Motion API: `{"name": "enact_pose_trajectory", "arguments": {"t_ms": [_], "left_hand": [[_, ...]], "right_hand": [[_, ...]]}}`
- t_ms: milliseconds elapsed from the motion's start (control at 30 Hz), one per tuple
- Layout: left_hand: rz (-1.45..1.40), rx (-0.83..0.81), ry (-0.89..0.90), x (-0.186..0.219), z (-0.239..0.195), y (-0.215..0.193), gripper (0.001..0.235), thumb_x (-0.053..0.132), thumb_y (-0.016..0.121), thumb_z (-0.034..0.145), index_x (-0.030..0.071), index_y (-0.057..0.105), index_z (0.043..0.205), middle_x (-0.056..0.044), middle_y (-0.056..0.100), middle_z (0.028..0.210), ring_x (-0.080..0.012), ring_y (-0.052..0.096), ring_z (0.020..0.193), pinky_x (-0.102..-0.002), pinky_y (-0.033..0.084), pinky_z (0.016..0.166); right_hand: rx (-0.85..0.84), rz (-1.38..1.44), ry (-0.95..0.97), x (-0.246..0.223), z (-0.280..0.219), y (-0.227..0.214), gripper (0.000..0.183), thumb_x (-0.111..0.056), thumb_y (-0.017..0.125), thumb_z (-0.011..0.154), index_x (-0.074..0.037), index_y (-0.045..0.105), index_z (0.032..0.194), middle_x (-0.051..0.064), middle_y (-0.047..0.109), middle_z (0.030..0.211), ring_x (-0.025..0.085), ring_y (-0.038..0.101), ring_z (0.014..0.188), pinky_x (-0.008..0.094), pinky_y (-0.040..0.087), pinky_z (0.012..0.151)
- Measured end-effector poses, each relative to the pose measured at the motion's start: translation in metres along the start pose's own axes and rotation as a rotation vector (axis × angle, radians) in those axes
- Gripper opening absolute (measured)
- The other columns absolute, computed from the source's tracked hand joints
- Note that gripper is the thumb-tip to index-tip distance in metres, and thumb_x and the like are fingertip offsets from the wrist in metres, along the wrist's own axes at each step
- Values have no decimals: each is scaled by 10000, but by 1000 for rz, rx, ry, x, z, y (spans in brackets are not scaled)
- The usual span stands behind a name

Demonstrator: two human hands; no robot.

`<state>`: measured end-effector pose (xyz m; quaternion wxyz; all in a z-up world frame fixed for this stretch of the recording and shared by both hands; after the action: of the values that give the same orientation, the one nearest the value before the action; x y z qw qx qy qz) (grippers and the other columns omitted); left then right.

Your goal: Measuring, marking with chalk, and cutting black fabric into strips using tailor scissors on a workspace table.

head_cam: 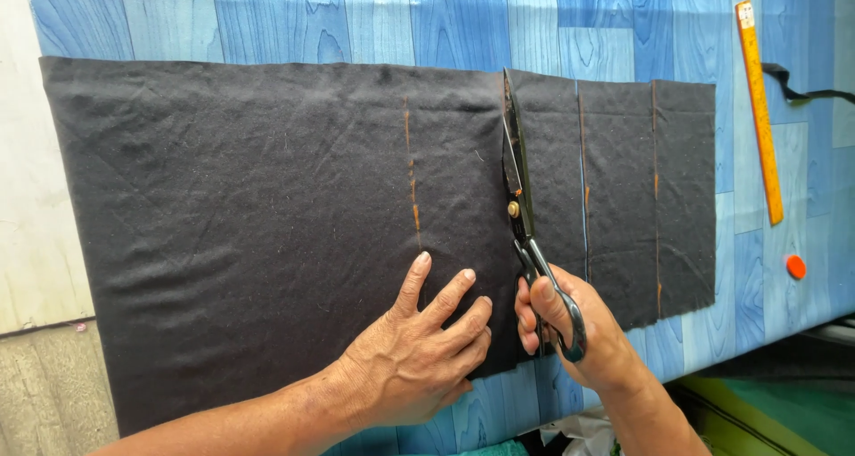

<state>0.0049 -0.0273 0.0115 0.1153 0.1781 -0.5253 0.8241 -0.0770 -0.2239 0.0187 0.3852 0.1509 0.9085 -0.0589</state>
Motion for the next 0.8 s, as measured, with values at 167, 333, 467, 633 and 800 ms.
{"name": "enact_pose_trajectory", "arguments": {"t_ms": [167, 333, 467, 633, 800], "left_hand": [[20, -9, 6, 1, -1, -1, 583, 483, 755, 730, 117, 689, 1178, -114, 573, 1299, -423, 533, 1301, -739, 357, 1051], [14, -6, 20, 1, -1, -1, 562, 473, 745, 728, 118, 688, 1160, -114, 585, 1299, -427, 532, 1295, -744, 342, 1053], [17, -1, 38, 4, 1, -3, 519, 442, 714, 742, 114, 711, 1144, -125, 603, 1293, -444, 532, 1278, -758, 338, 1028], [20, 7, 71, 13, 3, -6, 520, 446, 753, 743, 101, 699, 1128, -124, 607, 1295, -441, 531, 1270, -786, 327, 1013], [49, -36, 64, 17, 0, 4, 572, 516, 755, 751, 125, 696, 1163, -113, 596, 1303, -439, 491, 1306, -783, 292, 1036]], "right_hand": [[120, -198, 79, -3, 6, 2, 452, -479, 689, 839, -66, 536, 741, 69, 527, 560, 197, 523, 412, 312, 426, 411], [83, -140, 46, -14, 6, 9, 501, -533, 657, 839, -70, 519, 709, 61, 525, 565, 179, 510, 429, 303, 414, 401], [112, -198, 39, -28, 8, 13, 472, -485, 590, 925, -79, 493, 704, 56, 506, 580, 169, 489, 428, 298, 400, 405], [102, -203, 20, -49, 12, 13, 480, -534, 623, 874, -91, 489, 745, 59, 515, 593, 163, 492, 437, 299, 434, 449], [-2, 105, -55, -51, -10, -3, 356, -427, 674, 906, -92, 554, 906, 10, 525, 678, 111, 497, 524, 241, 413, 490]]}}
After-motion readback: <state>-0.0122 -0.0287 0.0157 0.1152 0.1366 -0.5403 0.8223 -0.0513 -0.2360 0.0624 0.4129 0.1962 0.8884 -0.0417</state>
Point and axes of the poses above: each hand's wrist, its own z-axis towards the middle knuckle, its own y-axis out of the palm, x = y × z, the point moved 3 cm from there along z, towards the middle knuckle
